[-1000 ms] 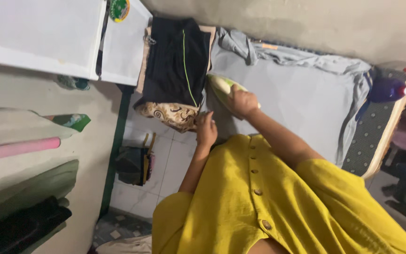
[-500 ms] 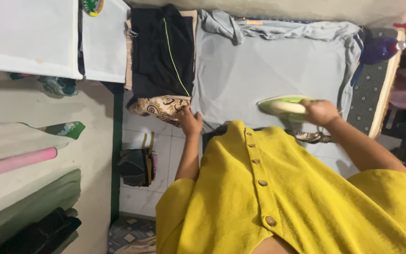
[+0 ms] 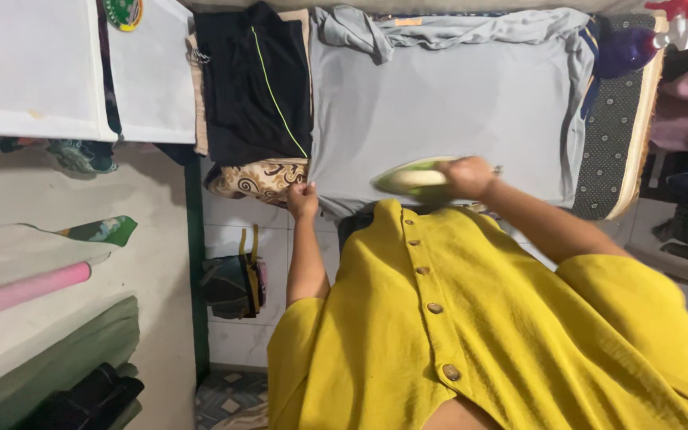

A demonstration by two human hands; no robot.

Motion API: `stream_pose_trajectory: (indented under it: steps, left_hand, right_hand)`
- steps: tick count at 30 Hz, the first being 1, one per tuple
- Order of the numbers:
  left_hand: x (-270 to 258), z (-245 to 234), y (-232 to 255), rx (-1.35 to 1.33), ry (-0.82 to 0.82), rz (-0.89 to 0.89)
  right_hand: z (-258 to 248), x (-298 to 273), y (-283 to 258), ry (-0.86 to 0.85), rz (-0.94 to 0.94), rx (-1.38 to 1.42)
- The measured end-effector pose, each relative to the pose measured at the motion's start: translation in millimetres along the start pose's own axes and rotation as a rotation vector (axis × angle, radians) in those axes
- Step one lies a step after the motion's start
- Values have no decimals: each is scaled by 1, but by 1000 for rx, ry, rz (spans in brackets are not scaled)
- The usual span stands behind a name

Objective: The person irons a gray shirt on a padded surface, smoothing the fabric and folding the garment into a smaller rectangle.

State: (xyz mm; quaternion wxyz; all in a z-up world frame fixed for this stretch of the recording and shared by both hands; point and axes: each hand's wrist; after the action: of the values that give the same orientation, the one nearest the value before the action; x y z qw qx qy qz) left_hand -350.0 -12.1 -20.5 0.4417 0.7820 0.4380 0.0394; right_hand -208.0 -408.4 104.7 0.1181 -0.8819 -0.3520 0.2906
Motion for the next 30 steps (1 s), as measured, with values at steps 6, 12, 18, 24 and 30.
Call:
stream_pose_trajectory:
  steps: [6,12,18,24,30]
  left_hand:
    - [-8,-12,3,-32,-41,5]
    - [-9,-4,7,-62,-4,26]
    - [-4,-1,11,175,117,107]
    - [9,1,-4,256,74,143]
    - [15,5,-6,309,68,174]
  right_hand:
    - [-24,-41,51,-21,102,-154]
    - [3,19,-48,44,-71,32]
    - [4,-18,-14,63,31,119]
    - [7,-145,132,134,385,-111]
    - [20,-116,103,204,294,1]
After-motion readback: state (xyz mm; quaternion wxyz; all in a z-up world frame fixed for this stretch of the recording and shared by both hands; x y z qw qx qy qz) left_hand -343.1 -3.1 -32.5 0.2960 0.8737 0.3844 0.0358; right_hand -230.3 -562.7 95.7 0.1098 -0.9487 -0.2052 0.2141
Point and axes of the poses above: each hand's wrist, its own x-axis towards the middle knuckle, its own z-axis out of the palm, y = z × x, and after that the axes turned 5 degrees about x, right-handed
